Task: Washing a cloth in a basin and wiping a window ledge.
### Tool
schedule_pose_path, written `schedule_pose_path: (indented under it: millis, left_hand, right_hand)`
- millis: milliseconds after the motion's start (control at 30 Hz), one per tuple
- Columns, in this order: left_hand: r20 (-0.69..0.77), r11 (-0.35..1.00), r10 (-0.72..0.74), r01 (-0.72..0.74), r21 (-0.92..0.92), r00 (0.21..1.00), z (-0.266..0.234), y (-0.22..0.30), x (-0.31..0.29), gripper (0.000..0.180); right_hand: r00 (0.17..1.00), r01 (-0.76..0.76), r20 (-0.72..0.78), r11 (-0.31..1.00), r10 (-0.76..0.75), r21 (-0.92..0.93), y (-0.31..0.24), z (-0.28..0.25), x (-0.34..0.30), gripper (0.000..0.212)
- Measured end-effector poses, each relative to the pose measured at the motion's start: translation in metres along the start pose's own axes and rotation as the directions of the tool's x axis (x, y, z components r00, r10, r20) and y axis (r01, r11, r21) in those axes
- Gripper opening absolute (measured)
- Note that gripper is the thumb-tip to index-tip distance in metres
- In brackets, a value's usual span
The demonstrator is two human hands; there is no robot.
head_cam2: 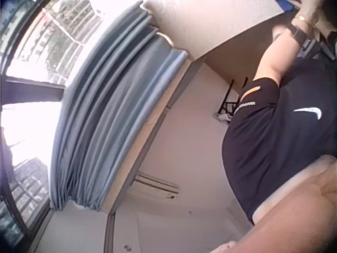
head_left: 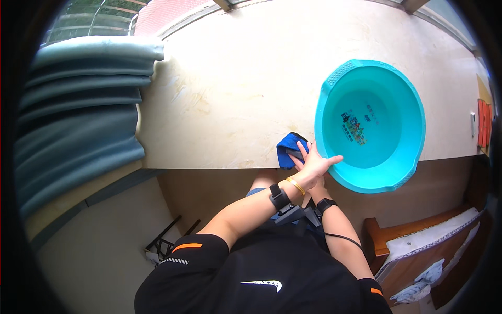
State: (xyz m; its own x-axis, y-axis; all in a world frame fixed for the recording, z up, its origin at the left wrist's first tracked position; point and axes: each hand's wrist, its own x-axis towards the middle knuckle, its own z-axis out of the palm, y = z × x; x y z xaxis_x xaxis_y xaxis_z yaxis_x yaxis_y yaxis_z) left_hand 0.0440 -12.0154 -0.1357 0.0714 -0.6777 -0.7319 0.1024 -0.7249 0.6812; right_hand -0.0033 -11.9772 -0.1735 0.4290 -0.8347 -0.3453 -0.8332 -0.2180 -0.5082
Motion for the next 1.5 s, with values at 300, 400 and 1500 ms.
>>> schedule_pose_path:
  millis: [300, 400, 1500]
  left_hand:
    - [-0.059, 0.992, -0.124, 0.125, 0.0, 0.99, 0.011, 0.006, 0.014, 0.069]
    - [0.031, 0.936, -0.039, 0.048, -0.35, 0.999, 0.001, 0.068, -0.018, 0.053]
    - [-0.47, 0.603, -0.136, -0.303, -0.738, 0.872, -0.209, 0.049, -0.126, 0.042]
  right_hand:
    - [0.964, 0.263, 0.08, 0.949, -0.253, -0.176, 0.01, -0.038, -0.012, 0.042]
    - [0.869, -0.311, 0.46, 0.925, 0.182, 0.22, 0.036, -0.025, -0.026, 0.03]
    - [0.976, 0.204, -0.019, 0.936, -0.219, -0.286, 0.209, -0.199, -0.042, 0.045]
